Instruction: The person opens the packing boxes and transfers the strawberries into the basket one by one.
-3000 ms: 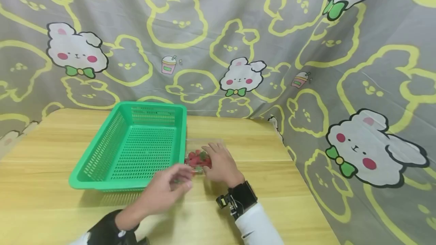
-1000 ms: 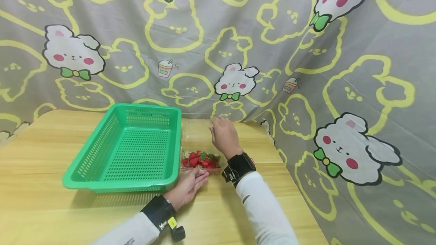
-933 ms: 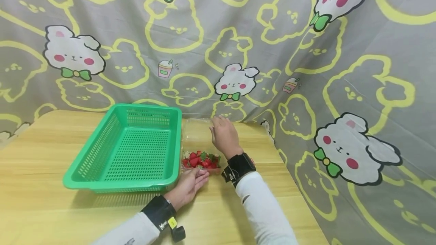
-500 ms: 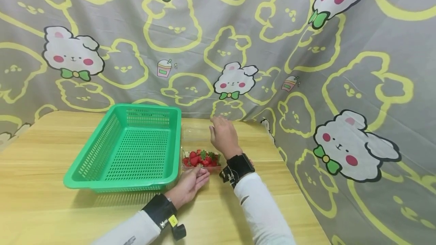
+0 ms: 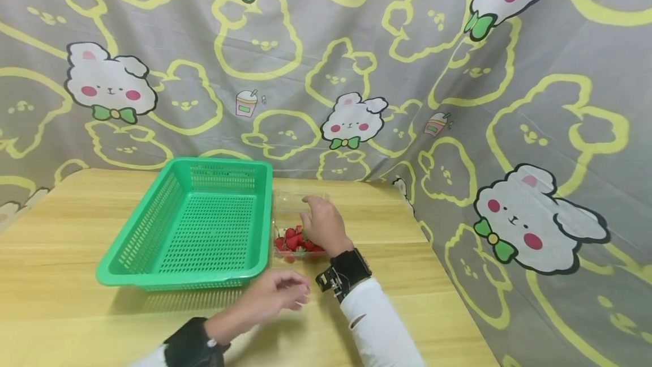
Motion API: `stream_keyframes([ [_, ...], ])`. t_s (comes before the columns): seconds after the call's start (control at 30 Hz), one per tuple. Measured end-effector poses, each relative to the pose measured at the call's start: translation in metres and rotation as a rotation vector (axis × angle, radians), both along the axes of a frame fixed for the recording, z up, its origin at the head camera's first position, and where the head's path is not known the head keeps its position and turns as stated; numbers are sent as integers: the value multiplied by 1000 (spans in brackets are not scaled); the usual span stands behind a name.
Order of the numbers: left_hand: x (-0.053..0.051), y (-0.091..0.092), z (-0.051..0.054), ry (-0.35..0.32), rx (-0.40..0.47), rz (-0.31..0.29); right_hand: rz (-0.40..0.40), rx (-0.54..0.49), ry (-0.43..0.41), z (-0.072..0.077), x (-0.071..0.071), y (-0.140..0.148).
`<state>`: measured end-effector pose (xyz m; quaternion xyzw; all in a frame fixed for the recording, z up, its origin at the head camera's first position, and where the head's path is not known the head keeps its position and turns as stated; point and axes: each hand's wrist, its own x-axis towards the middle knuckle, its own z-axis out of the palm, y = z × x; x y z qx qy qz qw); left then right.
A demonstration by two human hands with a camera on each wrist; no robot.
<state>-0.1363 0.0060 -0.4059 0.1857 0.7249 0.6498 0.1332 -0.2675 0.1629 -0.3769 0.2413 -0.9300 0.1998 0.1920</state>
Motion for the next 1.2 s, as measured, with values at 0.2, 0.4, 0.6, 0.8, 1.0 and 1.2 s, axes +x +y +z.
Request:
stream_keyframes([
  [0.2, -1, -55, 51, 472, -349, 223, 21, 6, -93, -9, 1, -5],
  [0.4, -6, -139, 84, 494, -564, 368, 42, 57, -260, -19, 4, -12],
  [0.6, -11, -243, 89, 359, -615, 442, -24, 79, -382, -23, 2, -18],
  [0.8, -29, -324, 49, 172, -35, 309, -80, 51, -481, -23, -1, -20],
  [1.0, -50, -348, 5, 46, 131, 35, -61, 44, -484, -31, -5, -22],
  [1.2, -63, -343, -15, 47, 26, 29, -72, 38, -502, -36, -7, -24],
])
